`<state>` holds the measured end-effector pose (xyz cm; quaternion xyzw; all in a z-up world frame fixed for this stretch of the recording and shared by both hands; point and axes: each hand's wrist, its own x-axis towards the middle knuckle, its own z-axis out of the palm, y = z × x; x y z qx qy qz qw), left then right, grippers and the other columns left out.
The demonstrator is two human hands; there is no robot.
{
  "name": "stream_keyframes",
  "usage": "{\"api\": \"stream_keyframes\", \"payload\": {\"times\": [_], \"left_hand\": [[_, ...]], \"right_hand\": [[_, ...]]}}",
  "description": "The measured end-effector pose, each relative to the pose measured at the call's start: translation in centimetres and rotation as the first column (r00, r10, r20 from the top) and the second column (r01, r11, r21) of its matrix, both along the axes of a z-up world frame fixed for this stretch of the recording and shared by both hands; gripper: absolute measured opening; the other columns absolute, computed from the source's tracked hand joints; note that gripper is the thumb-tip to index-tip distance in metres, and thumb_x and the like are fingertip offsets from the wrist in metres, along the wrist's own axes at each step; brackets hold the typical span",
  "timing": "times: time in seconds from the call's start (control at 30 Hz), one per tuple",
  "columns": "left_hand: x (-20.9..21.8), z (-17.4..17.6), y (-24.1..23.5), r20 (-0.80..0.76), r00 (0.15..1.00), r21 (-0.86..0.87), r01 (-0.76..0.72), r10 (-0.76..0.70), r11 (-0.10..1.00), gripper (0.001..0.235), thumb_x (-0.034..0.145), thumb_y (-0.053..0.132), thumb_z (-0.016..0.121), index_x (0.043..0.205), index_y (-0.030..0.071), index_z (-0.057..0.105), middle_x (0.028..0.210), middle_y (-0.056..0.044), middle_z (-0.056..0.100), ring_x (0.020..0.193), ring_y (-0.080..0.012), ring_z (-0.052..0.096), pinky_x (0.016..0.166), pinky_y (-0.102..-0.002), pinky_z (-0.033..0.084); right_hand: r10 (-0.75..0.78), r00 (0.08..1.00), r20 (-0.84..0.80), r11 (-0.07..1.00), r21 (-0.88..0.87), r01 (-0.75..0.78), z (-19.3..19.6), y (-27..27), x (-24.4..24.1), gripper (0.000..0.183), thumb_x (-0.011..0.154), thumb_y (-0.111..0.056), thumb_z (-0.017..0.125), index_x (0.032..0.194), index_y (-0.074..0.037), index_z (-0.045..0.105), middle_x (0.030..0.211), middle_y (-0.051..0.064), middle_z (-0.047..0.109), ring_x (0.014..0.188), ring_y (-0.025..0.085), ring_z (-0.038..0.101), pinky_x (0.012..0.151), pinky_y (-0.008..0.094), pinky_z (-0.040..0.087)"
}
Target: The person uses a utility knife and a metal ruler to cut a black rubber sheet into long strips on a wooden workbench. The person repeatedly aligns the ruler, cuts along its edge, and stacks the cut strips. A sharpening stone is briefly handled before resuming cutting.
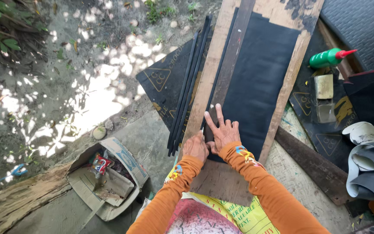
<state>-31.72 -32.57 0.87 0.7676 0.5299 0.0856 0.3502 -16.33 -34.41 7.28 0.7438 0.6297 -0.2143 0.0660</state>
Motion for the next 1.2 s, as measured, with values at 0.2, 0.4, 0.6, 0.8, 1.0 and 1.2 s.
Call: {"api": "stream_keyframes", "payload": {"times": [0.2,0.4,0.6,0.8,1.0,1.2], "left_hand": [[-4.7,0.7,-4.4,0.028,0.999,0.091,0.043,-0.046,0.995,0.031,0.087,0.010,0.055,0.114,0.001,0.068,0.090,-0.027,0.071,0.082,-0.0496,0.066,0.073,-0.060,0.048],[-8.0,2.0,-7.9,0.005,0.999,-0.077,-0.033,0.034,0.997,0.028,0.093,0.010,0.052,0.116,0.004,0.067,0.092,-0.027,0.070,0.085,-0.0494,0.066,0.073,-0.058,0.050],[-8.2,3.2,-8.0,0.032,0.998,-0.062,-0.045,0.047,0.997,0.035,0.089,0.007,0.052,0.120,0.005,0.067,0.093,-0.027,0.070,0.085,-0.0496,0.066,0.073,-0.057,0.051],[-8.7,2.3,-8.6,0.055,0.998,-0.075,-0.026,0.030,0.997,0.042,0.087,0.007,0.052,0.127,0.007,0.065,0.093,-0.026,0.070,0.084,-0.0487,0.066,0.073,-0.055,0.051],[-10.9,2.0,-8.6,0.016,1.000,-0.181,-0.010,0.013,0.984,0.025,0.093,0.007,0.055,0.113,0.009,0.070,0.092,-0.021,0.073,0.089,-0.0431,0.070,0.077,-0.050,0.054],[-9.2,2.2,-7.2,0.259,0.962,0.078,-0.111,0.087,0.991,0.028,0.090,0.007,0.062,0.118,0.001,0.066,0.103,-0.020,0.068,0.094,-0.0422,0.065,0.081,-0.046,0.052]], "right_hand": [[-0.031,0.999,0.015,0.996,-0.088,0.032,1.9,1.5,-0.6,0.123,0.066,-0.054,0.087,0.163,-0.027,0.015,0.169,0.024,-0.001,0.100,0.035,0.058,0.089,0.048,0.039],[-0.048,0.999,0.022,0.997,-0.059,0.049,1.5,1.0,-0.9,0.123,0.065,-0.058,0.086,0.163,-0.030,0.016,0.170,0.022,-0.002,0.100,0.035,0.059,0.089,0.047,0.040],[-0.057,0.998,0.031,0.994,-0.093,0.060,1.5,0.8,-0.9,0.124,0.065,-0.059,0.086,0.163,-0.030,0.015,0.170,0.022,-0.004,0.100,0.035,0.059,0.090,0.047,0.039],[-0.073,0.997,0.008,0.997,-0.034,0.073,1.2,1.0,-0.3,0.125,0.063,-0.058,0.088,0.163,-0.031,0.017,0.170,0.021,-0.002,0.101,0.034,0.059,0.090,0.047,0.039],[-0.059,0.998,-0.023,0.998,-0.039,0.058,1.4,0.3,-0.4,0.130,0.062,-0.058,0.088,0.163,-0.023,0.013,0.170,0.019,0.000,0.099,0.033,0.058,0.090,0.046,0.038],[-0.084,0.995,-0.052,0.996,-0.001,0.085,1.1,-0.1,-0.1,0.143,0.059,-0.062,0.088,0.161,-0.001,0.008,0.171,0.014,0.001,0.101,0.031,0.054,0.092,0.045,0.037]]}}
